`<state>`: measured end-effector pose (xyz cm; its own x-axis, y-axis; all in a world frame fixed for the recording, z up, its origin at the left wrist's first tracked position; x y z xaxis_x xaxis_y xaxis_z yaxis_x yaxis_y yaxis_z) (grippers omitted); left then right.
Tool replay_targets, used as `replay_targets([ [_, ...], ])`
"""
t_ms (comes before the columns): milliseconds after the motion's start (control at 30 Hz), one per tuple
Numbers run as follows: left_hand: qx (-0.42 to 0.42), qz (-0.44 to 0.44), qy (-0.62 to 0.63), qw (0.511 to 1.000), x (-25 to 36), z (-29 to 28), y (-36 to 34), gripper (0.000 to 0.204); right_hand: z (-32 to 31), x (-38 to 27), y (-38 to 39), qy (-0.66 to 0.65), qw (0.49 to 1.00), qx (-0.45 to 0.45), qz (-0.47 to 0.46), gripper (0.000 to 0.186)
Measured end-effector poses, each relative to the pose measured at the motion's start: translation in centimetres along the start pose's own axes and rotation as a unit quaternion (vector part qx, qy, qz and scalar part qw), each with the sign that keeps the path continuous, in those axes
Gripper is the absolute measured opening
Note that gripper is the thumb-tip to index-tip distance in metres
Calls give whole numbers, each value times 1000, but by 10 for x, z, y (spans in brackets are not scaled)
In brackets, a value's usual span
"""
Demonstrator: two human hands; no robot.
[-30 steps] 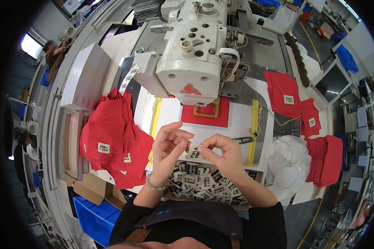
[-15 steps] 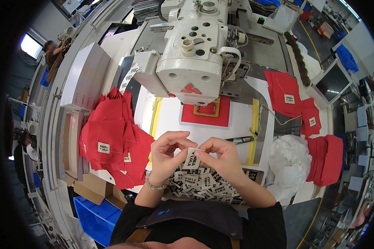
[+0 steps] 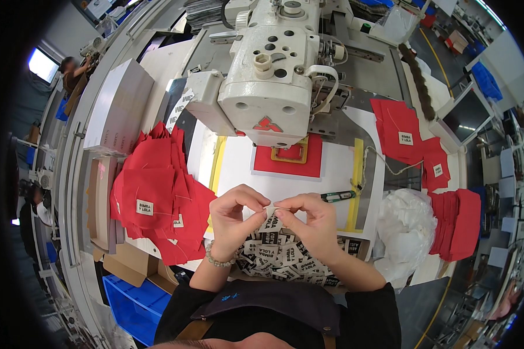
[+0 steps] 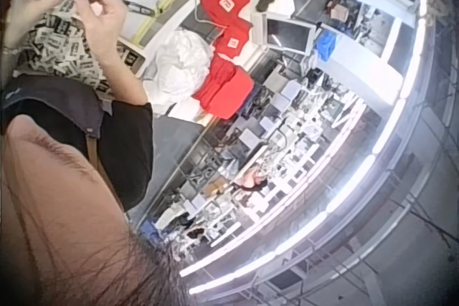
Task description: The person places small white labels onto red fabric pieces and sews them using an industrial sewing machine. They handle the fabric and labels by hand, aligning them under the needle, operating the machine, and cutting the thread with scissors. The finished pieces are stacked on the table.
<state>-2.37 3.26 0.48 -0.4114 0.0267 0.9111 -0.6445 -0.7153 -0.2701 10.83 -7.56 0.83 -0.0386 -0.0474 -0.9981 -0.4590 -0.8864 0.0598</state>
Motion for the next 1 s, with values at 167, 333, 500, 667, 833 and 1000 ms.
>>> replay_targets([
  [167,-5,-16,-11,1000,4,2,-2,8,0,-2,2,53,997,25,-54,12],
  [333,0,4,9,1000,2,6,0,10,1,-5,2,62,994,32,-87,13],
  [500,8,9,20,1000,3,9,0,10,2,-3,4,27,997,30,-65,13],
  [667,25,17,43,999,3,12,0,8,4,-2,5,-14,999,22,-41,11],
  [833,32,12,67,997,1,11,1,8,4,3,6,-80,997,7,-9,10],
  [1000,43,5,68,997,3,14,1,12,4,1,6,-107,994,0,1,7],
])
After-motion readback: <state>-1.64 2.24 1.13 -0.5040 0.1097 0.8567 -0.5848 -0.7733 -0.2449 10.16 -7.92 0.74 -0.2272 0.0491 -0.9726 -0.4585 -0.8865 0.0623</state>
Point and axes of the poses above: each hand's wrist, its own y-axis away from the middle knuckle, its own z-axis out of the palm, x = y × z, the point moved 2 cm from there along -y, towards the middle knuckle, and after that the axes turned 9 degrees about y, right-handed, at the moved point
